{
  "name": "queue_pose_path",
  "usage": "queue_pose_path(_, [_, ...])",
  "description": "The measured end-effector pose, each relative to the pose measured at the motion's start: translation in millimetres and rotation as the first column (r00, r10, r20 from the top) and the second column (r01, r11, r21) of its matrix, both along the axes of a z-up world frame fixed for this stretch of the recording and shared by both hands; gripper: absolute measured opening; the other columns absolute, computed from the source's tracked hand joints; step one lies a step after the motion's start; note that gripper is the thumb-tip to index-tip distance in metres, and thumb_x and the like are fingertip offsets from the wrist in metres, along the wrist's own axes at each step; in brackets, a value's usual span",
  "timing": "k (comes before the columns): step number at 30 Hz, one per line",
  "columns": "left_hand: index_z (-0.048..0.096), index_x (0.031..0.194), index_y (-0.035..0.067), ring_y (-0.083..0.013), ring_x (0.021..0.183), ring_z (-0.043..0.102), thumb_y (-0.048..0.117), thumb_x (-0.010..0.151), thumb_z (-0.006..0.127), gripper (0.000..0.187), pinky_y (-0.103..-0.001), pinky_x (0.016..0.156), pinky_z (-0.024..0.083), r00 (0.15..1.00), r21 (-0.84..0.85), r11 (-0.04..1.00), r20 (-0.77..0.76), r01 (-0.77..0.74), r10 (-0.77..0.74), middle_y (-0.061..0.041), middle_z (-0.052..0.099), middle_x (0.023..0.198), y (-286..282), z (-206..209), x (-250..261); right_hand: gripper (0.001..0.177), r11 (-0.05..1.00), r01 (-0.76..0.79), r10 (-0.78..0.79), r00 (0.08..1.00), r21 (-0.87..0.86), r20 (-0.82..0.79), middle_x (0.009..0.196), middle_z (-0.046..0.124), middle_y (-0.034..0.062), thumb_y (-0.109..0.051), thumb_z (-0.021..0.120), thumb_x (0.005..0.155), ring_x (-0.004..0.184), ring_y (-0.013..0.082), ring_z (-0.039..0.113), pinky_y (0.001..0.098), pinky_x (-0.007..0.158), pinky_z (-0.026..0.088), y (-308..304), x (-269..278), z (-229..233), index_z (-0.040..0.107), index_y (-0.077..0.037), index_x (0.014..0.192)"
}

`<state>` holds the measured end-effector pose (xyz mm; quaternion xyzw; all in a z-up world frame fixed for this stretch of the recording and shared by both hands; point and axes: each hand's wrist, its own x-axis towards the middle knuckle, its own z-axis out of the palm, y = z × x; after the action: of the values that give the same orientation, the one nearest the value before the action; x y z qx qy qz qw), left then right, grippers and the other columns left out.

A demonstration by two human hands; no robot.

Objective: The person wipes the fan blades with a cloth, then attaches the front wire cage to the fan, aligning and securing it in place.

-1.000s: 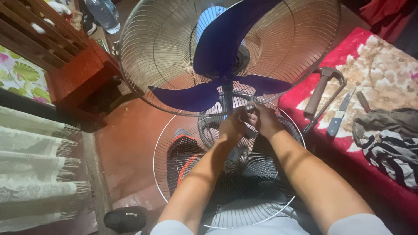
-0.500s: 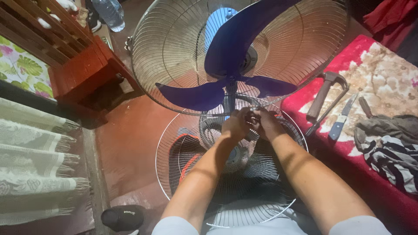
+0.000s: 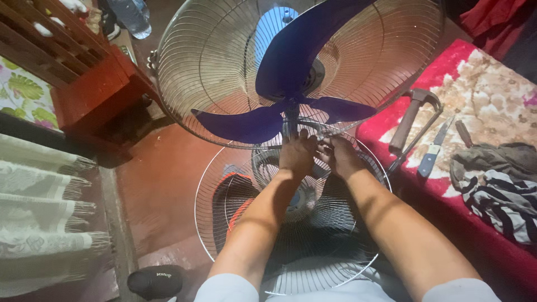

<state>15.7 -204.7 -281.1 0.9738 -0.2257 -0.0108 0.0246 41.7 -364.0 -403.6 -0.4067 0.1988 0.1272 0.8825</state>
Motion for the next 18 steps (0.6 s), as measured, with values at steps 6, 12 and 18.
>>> queue_pose_path(6, [0.065, 0.117, 0.012, -0.0337, 0.111, 0.062, 0.024, 0.078, 0.077, 0.043, -0.054, 0.095, 0.047, 0.996, -0.254, 0.963, -0.054, -0.089, 0.078, -0.012, 0.064, 0.112, -5, -17, 13, 0.025, 0.998, -0.039, 0.037, 0.998, 0.048, 0.054, 0.117, 0.062, 0.0129, -0.017, 0.046, 0.101, 0.106, 0.0270, 0.066, 0.0462, 0.096, 0.059, -4, -5, 8, 0.056, -0.004, 0.119])
queue_pose_path(12, [0.066, 0.123, 0.019, -0.0313, 0.106, 0.064, 0.020, 0.095, 0.067, 0.028, -0.050, 0.091, 0.051, 0.994, -0.209, 0.972, 0.002, -0.103, 0.106, -0.012, 0.065, 0.109, -10, -14, 16, 0.024, 0.997, 0.012, -0.018, 0.997, 0.077, 0.069, 0.115, 0.064, 0.0110, -0.022, 0.047, 0.103, 0.100, 0.0255, 0.064, 0.0456, 0.093, 0.055, -3, -10, 20, 0.059, -0.009, 0.119])
queue_pose_path(18, [0.067, 0.117, 0.020, -0.0315, 0.117, 0.060, 0.019, 0.083, 0.076, 0.035, -0.046, 0.090, 0.053, 0.997, -0.065, 0.998, -0.075, -0.025, 0.020, -0.009, 0.060, 0.122, -8, 12, 11, 0.018, 0.996, 0.027, -0.031, 0.998, 0.084, 0.052, 0.106, 0.064, 0.0081, -0.016, 0.048, 0.100, 0.091, 0.0204, 0.064, 0.0433, 0.090, 0.059, -6, -8, 21, 0.059, -0.008, 0.112])
